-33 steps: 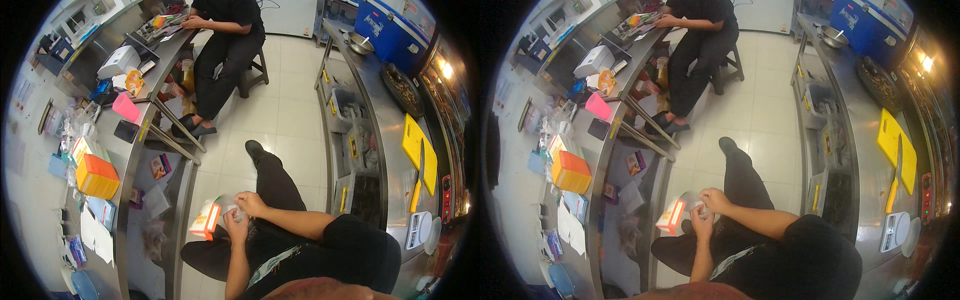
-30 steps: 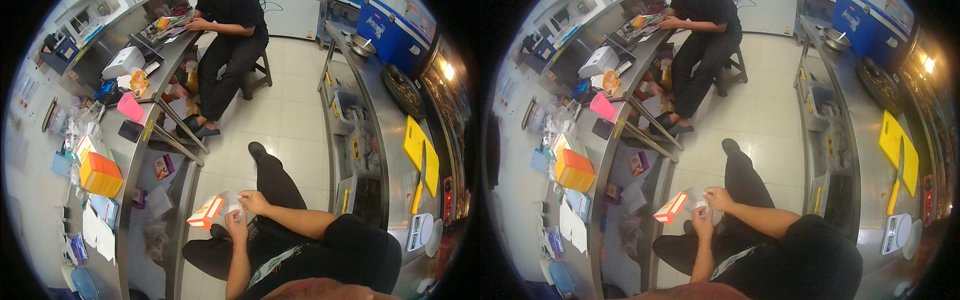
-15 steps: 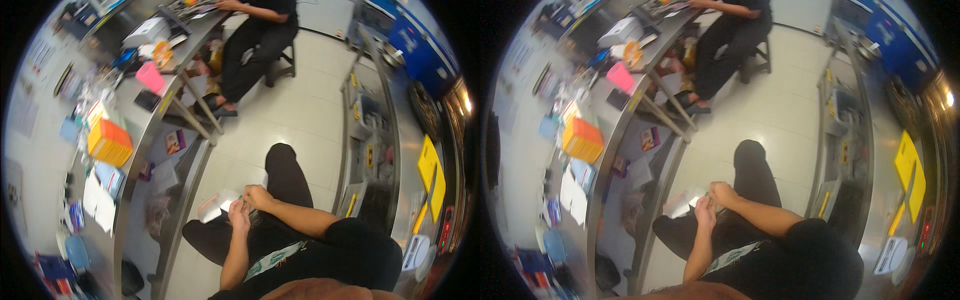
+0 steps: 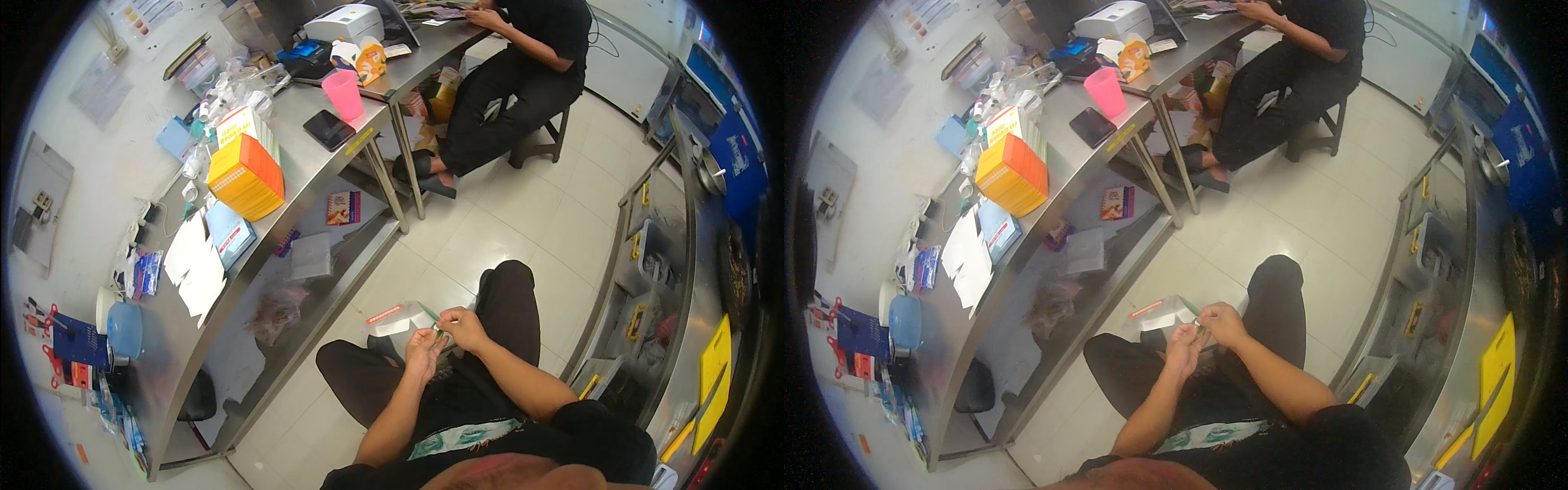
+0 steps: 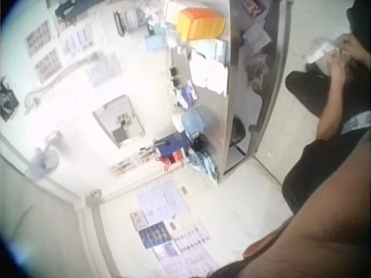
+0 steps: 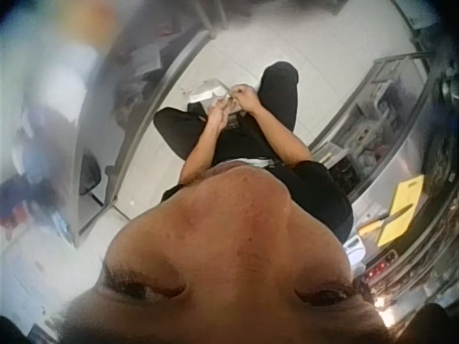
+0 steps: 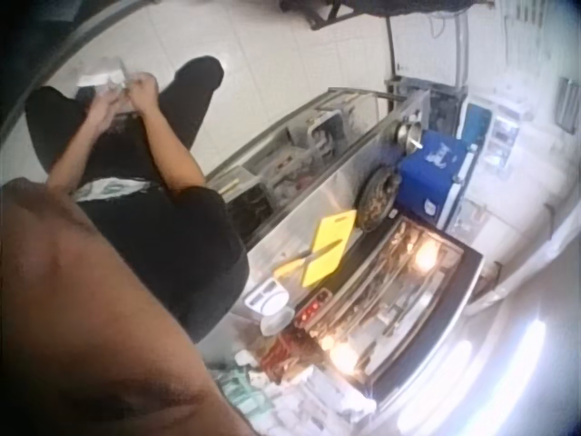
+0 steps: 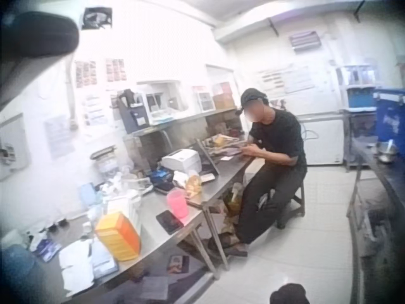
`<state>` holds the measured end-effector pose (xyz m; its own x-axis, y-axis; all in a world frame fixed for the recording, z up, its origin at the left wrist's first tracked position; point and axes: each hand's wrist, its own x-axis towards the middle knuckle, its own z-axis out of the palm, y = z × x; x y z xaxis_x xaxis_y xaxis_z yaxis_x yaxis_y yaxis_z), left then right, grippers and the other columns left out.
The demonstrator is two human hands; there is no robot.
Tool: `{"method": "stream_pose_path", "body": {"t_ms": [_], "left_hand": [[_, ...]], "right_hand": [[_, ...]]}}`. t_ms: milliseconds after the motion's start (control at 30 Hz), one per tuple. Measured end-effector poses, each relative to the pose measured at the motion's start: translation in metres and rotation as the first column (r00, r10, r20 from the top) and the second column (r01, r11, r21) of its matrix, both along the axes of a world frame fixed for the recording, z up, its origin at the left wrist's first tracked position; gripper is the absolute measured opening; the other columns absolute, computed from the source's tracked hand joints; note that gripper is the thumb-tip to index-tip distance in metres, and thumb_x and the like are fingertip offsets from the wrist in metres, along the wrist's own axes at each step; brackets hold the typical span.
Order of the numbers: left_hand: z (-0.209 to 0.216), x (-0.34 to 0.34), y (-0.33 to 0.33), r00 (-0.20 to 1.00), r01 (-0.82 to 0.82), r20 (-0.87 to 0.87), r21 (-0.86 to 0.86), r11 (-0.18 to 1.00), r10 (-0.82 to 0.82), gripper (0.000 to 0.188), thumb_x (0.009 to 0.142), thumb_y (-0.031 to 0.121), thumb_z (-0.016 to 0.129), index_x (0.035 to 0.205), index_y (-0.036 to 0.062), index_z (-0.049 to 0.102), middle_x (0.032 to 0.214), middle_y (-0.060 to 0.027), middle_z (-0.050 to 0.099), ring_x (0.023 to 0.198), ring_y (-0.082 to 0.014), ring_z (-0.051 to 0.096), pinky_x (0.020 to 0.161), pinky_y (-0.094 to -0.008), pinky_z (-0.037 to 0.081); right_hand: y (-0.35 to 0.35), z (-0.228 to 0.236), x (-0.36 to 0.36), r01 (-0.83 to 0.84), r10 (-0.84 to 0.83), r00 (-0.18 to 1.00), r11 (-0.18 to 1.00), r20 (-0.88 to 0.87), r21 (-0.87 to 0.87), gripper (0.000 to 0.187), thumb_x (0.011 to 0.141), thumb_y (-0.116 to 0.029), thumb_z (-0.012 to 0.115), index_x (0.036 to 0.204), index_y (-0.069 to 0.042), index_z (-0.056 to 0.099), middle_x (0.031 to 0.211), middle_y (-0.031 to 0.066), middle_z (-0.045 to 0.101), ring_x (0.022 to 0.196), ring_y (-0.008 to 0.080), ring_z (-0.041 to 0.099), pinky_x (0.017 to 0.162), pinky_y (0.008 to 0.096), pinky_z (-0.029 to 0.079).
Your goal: The person sits on the floor and assembles small cardboard boxes by folding flaps and tucking tabs. They handle multiple flat-packed boxes, fold them into shape, and place finished units on a nearby metal table.
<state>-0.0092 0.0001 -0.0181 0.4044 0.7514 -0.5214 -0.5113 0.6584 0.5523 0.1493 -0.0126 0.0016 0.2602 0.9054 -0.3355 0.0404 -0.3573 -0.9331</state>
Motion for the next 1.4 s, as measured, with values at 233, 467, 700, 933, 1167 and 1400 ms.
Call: {"method": "stream_pose_path", "body": {"t_ms": [233,467,700,933,1167,1400], "left_hand": [[-0.004,-0.002,0.002,0.997,-0.038,0.070,-0.015,0.999,0.039,0.008,0.105,0.006,0.061,0.110,0.0061,0.054,0.103,-0.0073,0.064,0.095,-0.0169,0.065,0.104,-0.0428,0.056],[-0.002,0.001,0.004,0.999,-0.024,0.037,-0.037,0.999,0.025,0.005,0.106,0.010,0.060,0.107,0.0071,0.056,0.096,-0.0070,0.063,0.091,-0.0169,0.064,0.101,-0.0434,0.056],[-0.004,-0.001,0.006,0.997,-0.024,0.078,-0.029,0.999,0.026,0.005,0.106,0.009,0.059,0.109,0.0063,0.055,0.101,-0.0080,0.065,0.095,-0.0191,0.065,0.103,-0.0431,0.054],[0.001,-0.001,0.004,0.992,-0.079,0.100,-0.018,0.997,0.081,0.008,0.105,0.008,0.062,0.110,0.0061,0.056,0.104,-0.0081,0.066,0.097,-0.0177,0.066,0.103,-0.0419,0.055],[0.004,0.001,0.003,0.992,-0.087,0.094,-0.017,0.996,0.089,0.015,0.105,0.008,0.063,0.118,0.0037,0.057,0.109,-0.0090,0.066,0.102,-0.0188,0.066,0.106,-0.0416,0.054],[-0.006,-0.002,0.005,0.990,-0.080,0.114,-0.011,0.997,0.081,0.017,0.105,0.008,0.062,0.120,-0.0004,0.059,0.108,-0.0108,0.068,0.103,-0.0200,0.067,0.108,-0.0428,0.054]], "right_hand": [[-0.004,0.000,-0.001,-0.078,0.069,0.996,0.982,0.059,0.174,0.012,0.093,-0.010,0.075,0.096,0.002,0.076,0.122,0.0176,0.071,0.109,0.0229,0.068,0.097,0.0359,0.052],[0.000,-0.008,-0.003,0.061,-0.060,0.998,0.992,-0.006,0.110,0.021,0.098,-0.011,0.072,0.106,0.008,0.072,0.100,0.0102,0.075,0.087,0.0138,0.070,0.077,0.0282,0.057],[0.000,-0.003,-0.004,0.004,-0.018,0.996,0.988,0.090,0.155,0.020,0.095,-0.012,0.074,0.103,0.006,0.074,0.103,0.0118,0.074,0.090,0.0167,0.071,0.081,0.0301,0.057],[0.002,0.006,-0.001,-0.060,0.051,0.997,0.983,0.052,0.174,0.010,0.090,-0.009,0.076,0.090,0.001,0.078,0.118,0.0170,0.071,0.112,0.0223,0.066,0.101,0.0363,0.049],[0.001,0.010,0.001,-0.093,0.086,0.995,0.976,0.047,0.198,0.007,0.089,-0.008,0.078,0.092,-0.001,0.079,0.122,0.0164,0.070,0.115,0.0229,0.065,0.103,0.0363,0.049],[0.001,0.011,0.001,-0.100,0.096,0.995,0.974,0.029,0.204,0.007,0.089,-0.008,0.077,0.093,-0.001,0.079,0.122,0.0161,0.070,0.114,0.0234,0.066,0.102,0.0361,0.050]]}}
